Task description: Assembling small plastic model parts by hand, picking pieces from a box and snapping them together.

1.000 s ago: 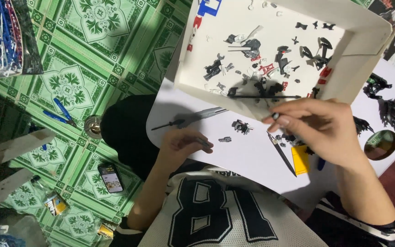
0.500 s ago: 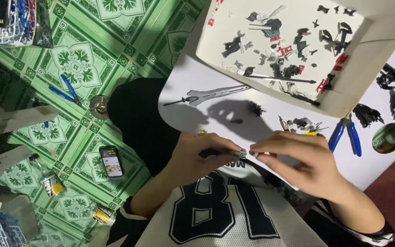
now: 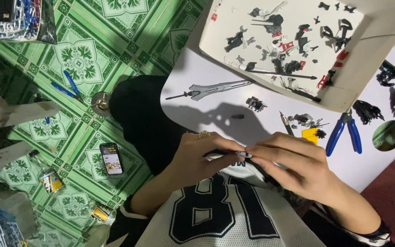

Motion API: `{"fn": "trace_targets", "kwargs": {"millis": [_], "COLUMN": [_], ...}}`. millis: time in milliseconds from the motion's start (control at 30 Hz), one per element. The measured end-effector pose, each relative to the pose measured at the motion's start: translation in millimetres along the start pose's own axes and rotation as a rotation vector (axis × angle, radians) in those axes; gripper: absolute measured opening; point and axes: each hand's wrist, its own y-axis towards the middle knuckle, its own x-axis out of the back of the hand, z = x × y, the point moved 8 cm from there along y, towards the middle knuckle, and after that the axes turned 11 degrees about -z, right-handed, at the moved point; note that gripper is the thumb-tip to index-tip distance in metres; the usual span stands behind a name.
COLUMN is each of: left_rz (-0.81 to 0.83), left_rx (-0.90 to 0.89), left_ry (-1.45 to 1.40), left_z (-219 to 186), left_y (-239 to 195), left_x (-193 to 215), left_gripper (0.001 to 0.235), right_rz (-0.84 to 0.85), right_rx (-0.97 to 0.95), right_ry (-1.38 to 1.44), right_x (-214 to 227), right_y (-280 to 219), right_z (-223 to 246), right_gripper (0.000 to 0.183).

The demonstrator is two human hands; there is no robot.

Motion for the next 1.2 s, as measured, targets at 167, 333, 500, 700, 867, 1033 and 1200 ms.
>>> {"fn": "trace_targets", "kwargs": {"millis": [167, 333, 500, 700, 867, 1033, 1200], "left_rz": [-0.148, -0.152, -0.119, 0.058, 0.492, 0.672, 0.510], "left_rx": [-0.048, -0.062, -0.066, 0.056, 0.081, 0.055, 0.155], "left_ry": [-0.050, 0.004, 0.016, 0.139, 0.257, 0.438, -0.033], "left_z": [9.2, 9.6, 8.1, 28.2, 51.2, 63.4, 64.4], "left_y": [-3.8, 0.7, 9.9, 20.4, 32.0, 34.4, 48.2], "left_x": [2.2, 3.0, 1.5, -5.6, -44.9, -57.5, -33.3], "left_gripper": [0.016, 0.013, 0.014, 0.014, 0.012, 0.009, 0.011], "right_rz": [-0.104, -0.134, -0.134, -0.096, -0.011, 0.043, 0.175], "right_rx": [0.128, 0.106, 0.130, -0.180, -0.238, -0.398, -0.433], "right_ry": [0.005, 0.024, -0.003, -0.407, -0.542, -0.762, -0.877], "right_x": [1.5, 2.1, 6.5, 58.1, 86.5, 89.0, 85.8], "right_y": [6.5, 5.1, 4.6, 8.1, 29.4, 49.5, 48.2], "right_z": [3.5, -4.4, -10.3, -65.8, -114.5, -129.3, -150.5], "right_gripper": [0.013, 0.011, 0.010, 0.004, 0.016, 0.032, 0.031]}}
